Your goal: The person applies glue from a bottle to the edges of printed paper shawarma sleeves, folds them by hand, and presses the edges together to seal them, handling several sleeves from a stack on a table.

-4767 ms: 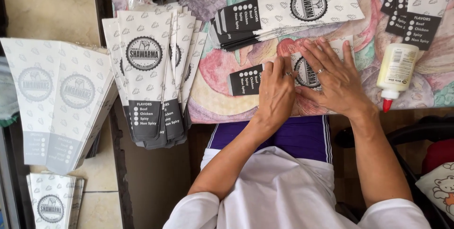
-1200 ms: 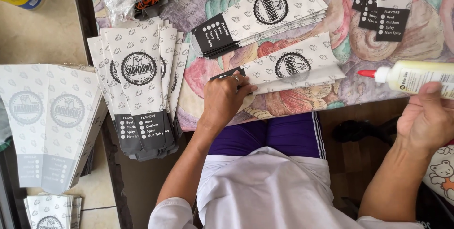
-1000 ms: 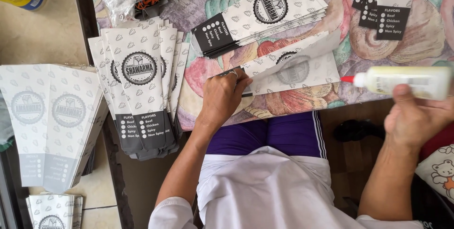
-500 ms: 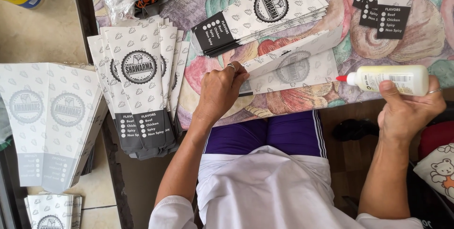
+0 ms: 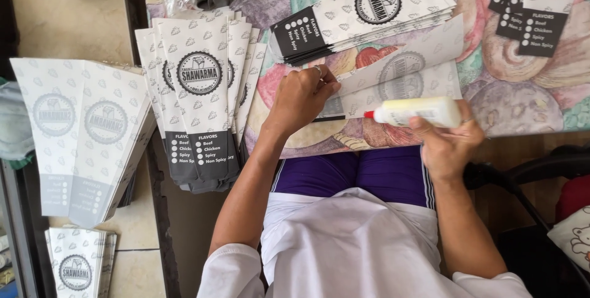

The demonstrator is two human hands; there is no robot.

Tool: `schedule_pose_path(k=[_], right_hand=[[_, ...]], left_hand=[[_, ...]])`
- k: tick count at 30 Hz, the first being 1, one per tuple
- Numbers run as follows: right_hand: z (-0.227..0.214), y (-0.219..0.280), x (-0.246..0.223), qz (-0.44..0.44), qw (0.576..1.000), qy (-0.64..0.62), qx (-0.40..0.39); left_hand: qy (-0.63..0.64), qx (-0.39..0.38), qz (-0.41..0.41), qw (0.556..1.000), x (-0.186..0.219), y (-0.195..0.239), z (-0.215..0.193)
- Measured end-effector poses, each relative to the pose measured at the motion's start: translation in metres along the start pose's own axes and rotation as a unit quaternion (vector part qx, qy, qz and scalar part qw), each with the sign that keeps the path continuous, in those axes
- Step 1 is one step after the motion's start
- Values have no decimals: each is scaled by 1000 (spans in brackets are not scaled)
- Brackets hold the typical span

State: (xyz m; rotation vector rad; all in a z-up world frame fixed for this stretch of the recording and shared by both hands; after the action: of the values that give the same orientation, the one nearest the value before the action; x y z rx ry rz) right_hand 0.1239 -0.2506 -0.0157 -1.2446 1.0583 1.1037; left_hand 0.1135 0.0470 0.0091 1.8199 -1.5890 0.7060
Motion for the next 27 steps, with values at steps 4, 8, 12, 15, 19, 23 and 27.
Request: schedule_pose_path(k=[4, 8, 12, 15, 19, 23, 27], right_hand=[[35, 7, 12, -24, 999, -27, -16], [68, 13, 13, -29, 997, -26, -74], [97, 22, 12, -25, 993, -44, -105], [105, 28, 26, -19, 993, -39, -106], [70, 11, 6, -12, 995, -72, -63], [-23, -31, -11, -52, 998, -39, 25], [-103, -76, 1, -103, 961, 250, -55]], left_hand=[[-9, -13, -31, 999, -3, -4, -1], [6, -19, -36, 999, -4, -9, -3], [23, -26, -38, 999, -6, -13, -4], [34, -32, -40, 998, -18, -17, 4], [43, -31, -15, 998, -5, 0, -4], [25, -12, 61, 998, 20, 31, -8], [-25, 47, 188, 981, 35, 59, 1]])
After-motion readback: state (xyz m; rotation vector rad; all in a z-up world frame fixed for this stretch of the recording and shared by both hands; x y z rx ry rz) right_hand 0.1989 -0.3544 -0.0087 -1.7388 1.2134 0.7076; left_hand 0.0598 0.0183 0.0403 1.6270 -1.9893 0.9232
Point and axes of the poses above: each hand's wrist, its own y-axis away from the middle knuckle, its own z-axis out of the palm, x = y × z, the point moved 7 cm from there along -y, towards the middle knuckle
